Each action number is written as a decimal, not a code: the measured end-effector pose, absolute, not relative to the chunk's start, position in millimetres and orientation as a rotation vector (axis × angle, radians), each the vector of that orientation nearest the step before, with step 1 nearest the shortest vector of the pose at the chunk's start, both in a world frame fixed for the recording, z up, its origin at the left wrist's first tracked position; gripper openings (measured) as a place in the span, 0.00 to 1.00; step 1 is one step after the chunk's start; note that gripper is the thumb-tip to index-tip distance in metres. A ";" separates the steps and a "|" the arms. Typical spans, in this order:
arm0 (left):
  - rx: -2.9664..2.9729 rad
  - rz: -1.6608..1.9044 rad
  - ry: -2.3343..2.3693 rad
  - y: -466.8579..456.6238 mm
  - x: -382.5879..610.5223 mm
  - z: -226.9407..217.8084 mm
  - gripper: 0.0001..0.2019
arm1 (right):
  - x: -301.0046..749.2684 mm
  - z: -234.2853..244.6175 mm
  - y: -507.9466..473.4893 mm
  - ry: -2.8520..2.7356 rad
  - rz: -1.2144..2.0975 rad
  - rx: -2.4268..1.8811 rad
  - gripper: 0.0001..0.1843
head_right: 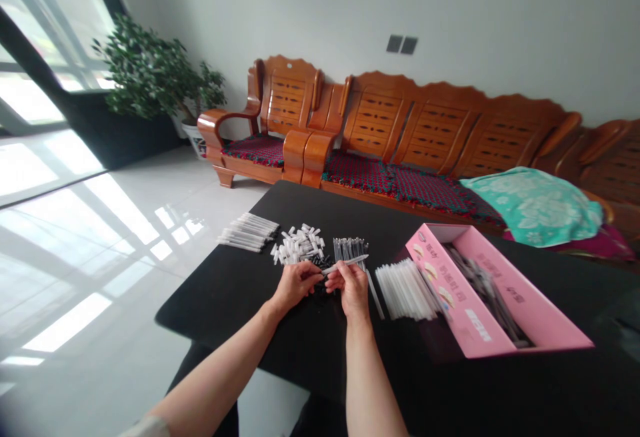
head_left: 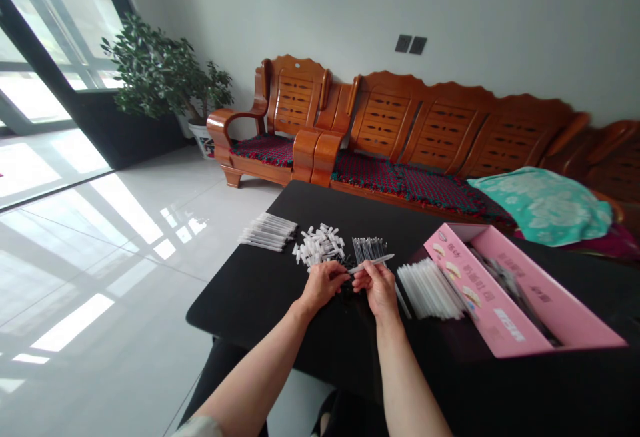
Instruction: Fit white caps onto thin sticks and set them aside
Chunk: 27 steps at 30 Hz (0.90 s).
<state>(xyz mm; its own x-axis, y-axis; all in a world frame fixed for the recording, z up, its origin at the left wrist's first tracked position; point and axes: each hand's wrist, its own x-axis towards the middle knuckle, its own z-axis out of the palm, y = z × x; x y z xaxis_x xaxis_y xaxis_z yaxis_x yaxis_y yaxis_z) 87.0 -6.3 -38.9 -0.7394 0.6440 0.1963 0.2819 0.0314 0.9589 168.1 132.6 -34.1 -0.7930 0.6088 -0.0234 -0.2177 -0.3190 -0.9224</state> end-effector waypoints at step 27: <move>0.638 1.197 3.094 -49.6 33.7 -46.5 0.10 | 172.2 -26.1 127.5 -1.507 2.294 -0.272 0.18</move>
<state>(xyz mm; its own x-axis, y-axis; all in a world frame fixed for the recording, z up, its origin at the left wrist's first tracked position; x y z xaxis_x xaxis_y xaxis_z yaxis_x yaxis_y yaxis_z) 33.7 -49.6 -46.5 -0.9019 0.2581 0.3462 0.4239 0.6822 0.5957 172.2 127.5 -26.1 -0.9086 0.4150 0.0464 -0.2074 -0.3521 -0.9127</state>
